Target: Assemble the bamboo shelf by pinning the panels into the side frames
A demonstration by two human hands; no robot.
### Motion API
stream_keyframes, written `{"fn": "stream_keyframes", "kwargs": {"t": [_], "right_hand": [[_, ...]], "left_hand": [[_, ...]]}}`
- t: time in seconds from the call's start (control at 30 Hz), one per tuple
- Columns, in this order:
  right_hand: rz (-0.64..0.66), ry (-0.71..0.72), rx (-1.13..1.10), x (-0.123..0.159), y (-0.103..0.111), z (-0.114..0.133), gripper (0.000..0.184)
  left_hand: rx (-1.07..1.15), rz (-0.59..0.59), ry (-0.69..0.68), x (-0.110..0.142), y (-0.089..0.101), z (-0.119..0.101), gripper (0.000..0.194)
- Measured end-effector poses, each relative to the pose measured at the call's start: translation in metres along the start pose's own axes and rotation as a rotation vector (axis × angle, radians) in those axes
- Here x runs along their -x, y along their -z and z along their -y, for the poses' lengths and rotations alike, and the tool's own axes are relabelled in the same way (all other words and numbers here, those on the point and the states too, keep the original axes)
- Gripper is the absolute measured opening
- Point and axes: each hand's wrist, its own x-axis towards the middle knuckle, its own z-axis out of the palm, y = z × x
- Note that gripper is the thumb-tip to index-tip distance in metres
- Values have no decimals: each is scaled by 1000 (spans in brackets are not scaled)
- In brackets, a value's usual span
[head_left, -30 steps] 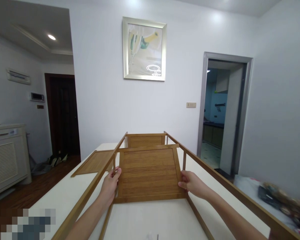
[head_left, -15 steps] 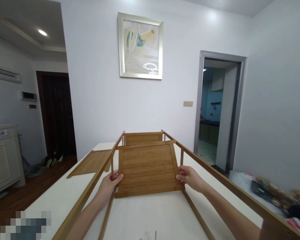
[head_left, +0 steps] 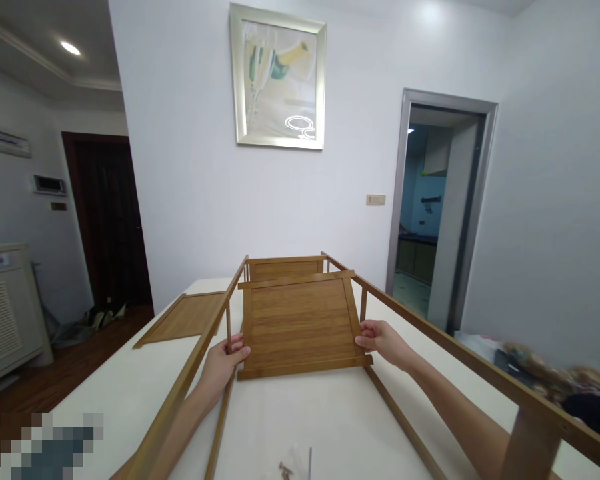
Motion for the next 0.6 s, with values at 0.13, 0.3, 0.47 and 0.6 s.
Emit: {"fn": "stream_keyframes", "kwargs": {"t": [0.13, 0.3, 0.47, 0.6], "right_hand": [[12, -10, 45, 0, 8, 2, 31], [27, -5, 106, -3, 5, -6, 29], [6, 40, 164, -9, -1, -20, 22], [-27, 64, 246, -11, -5, -29, 15]], "left_hand": [[42, 5, -6, 0, -1, -4, 53], [100, -2, -31, -1, -1, -12, 49], [93, -22, -40, 0, 1, -15, 45], [51, -39, -38, 3, 3, -16, 44]]}}
